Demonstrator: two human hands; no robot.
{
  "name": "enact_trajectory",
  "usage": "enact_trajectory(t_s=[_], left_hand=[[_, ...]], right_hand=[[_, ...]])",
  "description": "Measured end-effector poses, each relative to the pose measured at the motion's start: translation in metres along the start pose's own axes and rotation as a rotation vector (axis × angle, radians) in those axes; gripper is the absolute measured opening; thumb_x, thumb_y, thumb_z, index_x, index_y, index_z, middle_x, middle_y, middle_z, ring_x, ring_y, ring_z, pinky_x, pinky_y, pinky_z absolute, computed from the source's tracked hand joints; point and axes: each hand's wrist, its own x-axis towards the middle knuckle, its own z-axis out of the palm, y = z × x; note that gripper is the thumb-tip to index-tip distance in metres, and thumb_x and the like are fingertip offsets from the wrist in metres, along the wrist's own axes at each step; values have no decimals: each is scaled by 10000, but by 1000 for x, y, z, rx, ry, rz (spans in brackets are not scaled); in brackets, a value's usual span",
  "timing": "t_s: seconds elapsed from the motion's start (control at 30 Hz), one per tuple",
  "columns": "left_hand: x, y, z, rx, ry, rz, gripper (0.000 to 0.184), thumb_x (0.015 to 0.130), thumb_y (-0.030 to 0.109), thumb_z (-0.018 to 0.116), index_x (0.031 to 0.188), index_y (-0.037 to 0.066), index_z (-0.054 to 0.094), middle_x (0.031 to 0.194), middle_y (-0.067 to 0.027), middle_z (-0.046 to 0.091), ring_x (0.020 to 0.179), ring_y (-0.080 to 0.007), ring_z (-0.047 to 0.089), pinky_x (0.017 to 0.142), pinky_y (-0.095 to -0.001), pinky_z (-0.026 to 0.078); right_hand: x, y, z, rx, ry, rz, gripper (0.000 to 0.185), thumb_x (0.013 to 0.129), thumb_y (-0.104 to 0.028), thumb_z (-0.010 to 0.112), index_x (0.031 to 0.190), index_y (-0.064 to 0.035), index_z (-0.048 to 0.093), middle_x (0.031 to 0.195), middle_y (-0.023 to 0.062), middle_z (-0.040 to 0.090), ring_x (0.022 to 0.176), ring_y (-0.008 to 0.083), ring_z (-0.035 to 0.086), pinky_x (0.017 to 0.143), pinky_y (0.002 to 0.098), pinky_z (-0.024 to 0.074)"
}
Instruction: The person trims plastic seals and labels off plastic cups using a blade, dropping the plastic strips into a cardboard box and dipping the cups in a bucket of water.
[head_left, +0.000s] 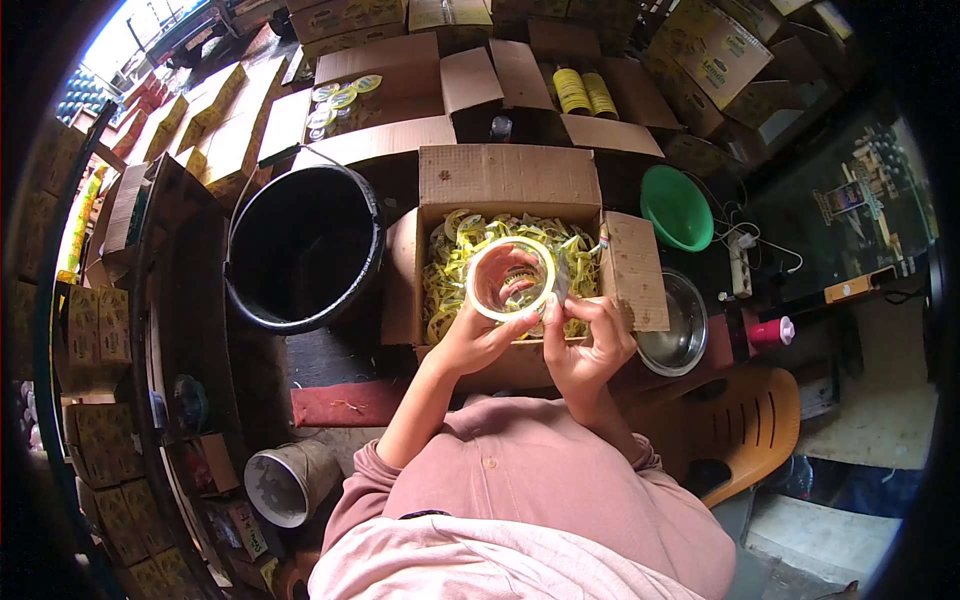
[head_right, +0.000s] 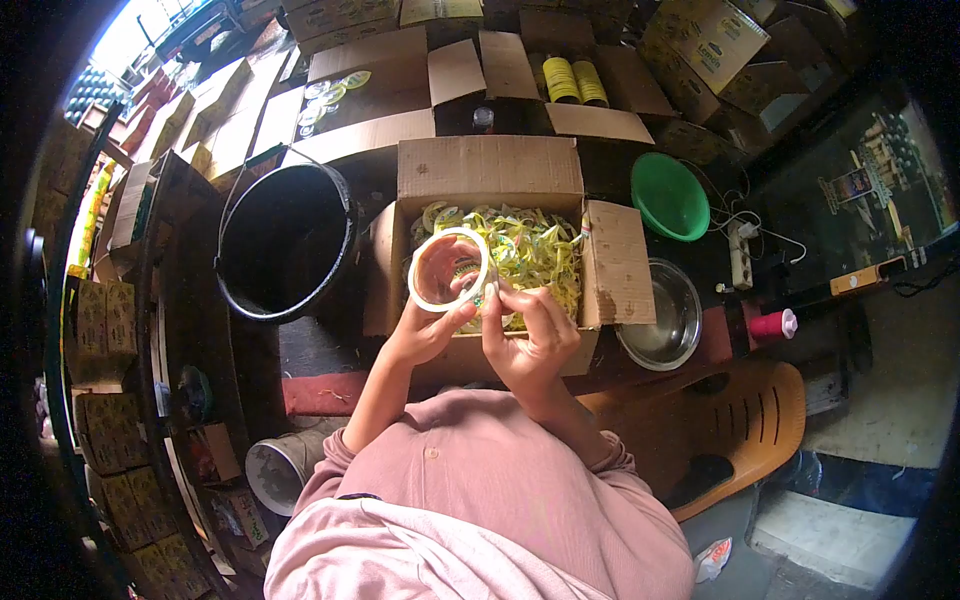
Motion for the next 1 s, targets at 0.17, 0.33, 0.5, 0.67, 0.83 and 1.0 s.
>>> enact_trajectory(t_s=[0.17, 0.33, 0.5, 0.67, 0.83, 1.0], left_hand=[[-2, 0, -2, 139, -14, 9, 715, 734, 16, 655, 1293, 52, 211, 1216, -115, 355, 1162, -209, 370, 948, -366, 347], [-4, 1, -3, 274, -55, 28, 712, 723, 39, 672, 1282, 35, 231, 1207, -122, 377, 1154, -220, 386, 945, -368, 357], [-1, 9, -7, 160, -123, -19, 711, 718, 21, 664, 1284, 34, 235, 1219, -113, 376, 1141, -211, 396, 935, -358, 354], [-1, 8, -8, 25, -83, -63, 717, 720, 9, 655, 1295, 44, 227, 1229, -103, 365, 1136, -209, 393, 928, -355, 351], [-1, 10, -7, 15, -70, -50, 717, 718, 18, 655, 1295, 41, 230, 1225, -106, 372, 1142, -208, 391, 930, -356, 350], [-4, 9, -13, 137, -128, -59, 704, 694, 55, 661, 1278, 24, 269, 1211, -115, 398, 1137, -211, 404, 939, -342, 350]], right_hand=[[0, -2, 2, -21, 21, 22, 119, 639, -13, 676, 701, -21, 574, 647, 83, 577, 576, 214, 575, 538, 280, 446], [3, 5, 2, -32, 19, 5, 130, 629, 26, 667, 721, -8, 582, 647, 82, 577, 569, 198, 574, 533, 268, 442], [8, 11, -3, 96, -49, 15, 132, 665, 25, 667, 771, -14, 599, 673, 85, 597, 579, 180, 603, 530, 260, 471], [5, 6, -2, 98, -19, 58, 128, 648, 40, 668, 739, 1, 586, 659, 83, 588, 567, 163, 583, 519, 245, 445], [3, 5, -3, 64, -58, 31, 128, 637, 44, 665, 719, -1, 578, 647, 87, 582, 562, 175, 576, 518, 256, 439], [7, 10, -4, 65, -72, -13, 164, 664, 35, 662, 811, -25, 622, 647, 71, 579, 555, 168, 582, 510, 258, 457]])
